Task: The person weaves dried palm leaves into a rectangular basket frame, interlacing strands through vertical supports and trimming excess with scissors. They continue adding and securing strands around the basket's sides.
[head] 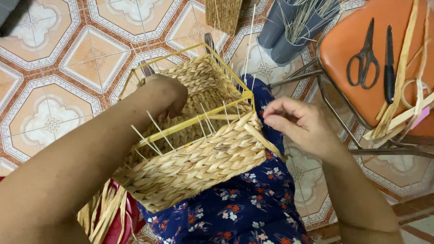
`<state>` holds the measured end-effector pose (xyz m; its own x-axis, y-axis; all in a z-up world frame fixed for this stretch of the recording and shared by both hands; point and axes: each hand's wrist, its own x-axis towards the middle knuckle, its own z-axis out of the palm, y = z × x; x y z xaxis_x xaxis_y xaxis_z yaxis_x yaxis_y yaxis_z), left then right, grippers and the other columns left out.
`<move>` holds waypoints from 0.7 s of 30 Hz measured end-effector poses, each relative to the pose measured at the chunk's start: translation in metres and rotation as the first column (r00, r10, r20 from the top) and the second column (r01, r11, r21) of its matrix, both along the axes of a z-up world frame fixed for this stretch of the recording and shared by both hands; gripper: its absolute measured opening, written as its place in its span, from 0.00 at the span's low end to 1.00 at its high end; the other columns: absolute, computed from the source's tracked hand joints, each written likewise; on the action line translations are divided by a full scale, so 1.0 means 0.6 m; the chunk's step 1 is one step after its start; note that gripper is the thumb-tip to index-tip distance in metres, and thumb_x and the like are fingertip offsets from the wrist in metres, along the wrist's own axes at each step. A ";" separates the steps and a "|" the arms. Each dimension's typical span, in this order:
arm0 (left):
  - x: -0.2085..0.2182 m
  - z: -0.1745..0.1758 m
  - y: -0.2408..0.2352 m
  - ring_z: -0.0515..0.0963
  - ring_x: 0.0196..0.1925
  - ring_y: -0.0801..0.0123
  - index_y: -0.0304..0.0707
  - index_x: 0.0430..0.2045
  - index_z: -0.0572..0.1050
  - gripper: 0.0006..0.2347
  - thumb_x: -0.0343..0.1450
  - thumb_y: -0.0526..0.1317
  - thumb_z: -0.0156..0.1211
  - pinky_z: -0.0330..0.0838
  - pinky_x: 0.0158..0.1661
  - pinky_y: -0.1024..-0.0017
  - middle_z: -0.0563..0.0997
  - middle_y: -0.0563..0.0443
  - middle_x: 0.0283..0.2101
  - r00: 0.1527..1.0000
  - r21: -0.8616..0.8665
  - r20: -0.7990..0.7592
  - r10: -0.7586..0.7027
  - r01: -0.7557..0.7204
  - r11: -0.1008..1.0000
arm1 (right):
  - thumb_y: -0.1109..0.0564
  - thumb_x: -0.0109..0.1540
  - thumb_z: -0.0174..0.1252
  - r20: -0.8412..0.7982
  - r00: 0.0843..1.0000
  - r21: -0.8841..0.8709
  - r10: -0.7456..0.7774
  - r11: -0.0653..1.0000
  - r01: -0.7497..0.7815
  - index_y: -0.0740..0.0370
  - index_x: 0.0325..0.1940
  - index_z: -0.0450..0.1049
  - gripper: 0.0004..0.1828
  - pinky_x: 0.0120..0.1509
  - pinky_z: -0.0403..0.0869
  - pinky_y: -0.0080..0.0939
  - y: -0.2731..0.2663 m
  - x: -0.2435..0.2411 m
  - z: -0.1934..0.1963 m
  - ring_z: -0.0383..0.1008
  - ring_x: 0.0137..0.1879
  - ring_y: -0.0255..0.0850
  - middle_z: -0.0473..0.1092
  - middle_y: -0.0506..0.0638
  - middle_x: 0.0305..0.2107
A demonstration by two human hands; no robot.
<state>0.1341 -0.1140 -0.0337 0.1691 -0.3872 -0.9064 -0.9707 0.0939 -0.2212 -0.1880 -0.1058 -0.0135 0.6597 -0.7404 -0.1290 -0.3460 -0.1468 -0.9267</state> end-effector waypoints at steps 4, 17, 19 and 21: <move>-0.008 0.020 -0.007 0.84 0.51 0.55 0.41 0.48 0.81 0.13 0.72 0.42 0.66 0.80 0.48 0.56 0.83 0.44 0.53 0.995 -0.293 -0.040 -0.094 0.078 0.953 | 0.55 0.59 0.67 -0.103 0.952 -0.227 0.288 0.925 -0.305 0.63 0.39 0.79 0.10 0.44 0.75 0.31 0.016 -0.032 0.007 0.76 0.39 0.31 0.75 0.46 0.32; -0.147 0.115 -0.013 0.84 0.24 0.69 0.33 0.27 0.83 0.23 0.72 0.56 0.50 0.84 0.31 0.72 0.86 0.50 0.25 0.342 0.058 -0.862 0.375 -0.668 0.742 | 0.61 0.63 0.60 -0.163 0.981 -0.576 -0.104 0.817 -0.010 0.62 0.45 0.81 0.08 0.45 0.72 0.40 -0.031 0.027 -0.083 0.74 0.41 0.41 0.73 0.52 0.34; -0.146 0.114 0.003 0.81 0.24 0.71 0.34 0.26 0.84 0.20 0.72 0.53 0.52 0.78 0.29 0.71 0.85 0.50 0.25 0.358 -0.009 -0.869 0.341 -0.702 0.713 | 0.61 0.67 0.57 -0.127 0.964 -0.359 -0.233 0.917 0.174 0.63 0.49 0.80 0.09 0.47 0.74 0.37 0.003 0.042 -0.109 0.75 0.42 0.37 0.76 0.51 0.37; -0.143 0.122 0.019 0.80 0.23 0.74 0.35 0.25 0.84 0.18 0.71 0.51 0.54 0.76 0.29 0.74 0.85 0.52 0.25 0.355 -0.068 -0.886 0.298 -0.736 0.673 | 0.60 0.70 0.52 0.041 0.948 -0.097 -0.316 0.943 0.318 0.62 0.56 0.77 0.13 0.53 0.76 0.35 0.029 0.058 -0.119 0.77 0.46 0.34 0.80 0.48 0.42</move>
<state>0.0482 -0.1023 0.0398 -0.1774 -0.8235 -0.5389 -0.5408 -0.3759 0.7525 -0.1530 -0.0886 -0.0849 0.3909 -0.9200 -0.0298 -0.3675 -0.1263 -0.9214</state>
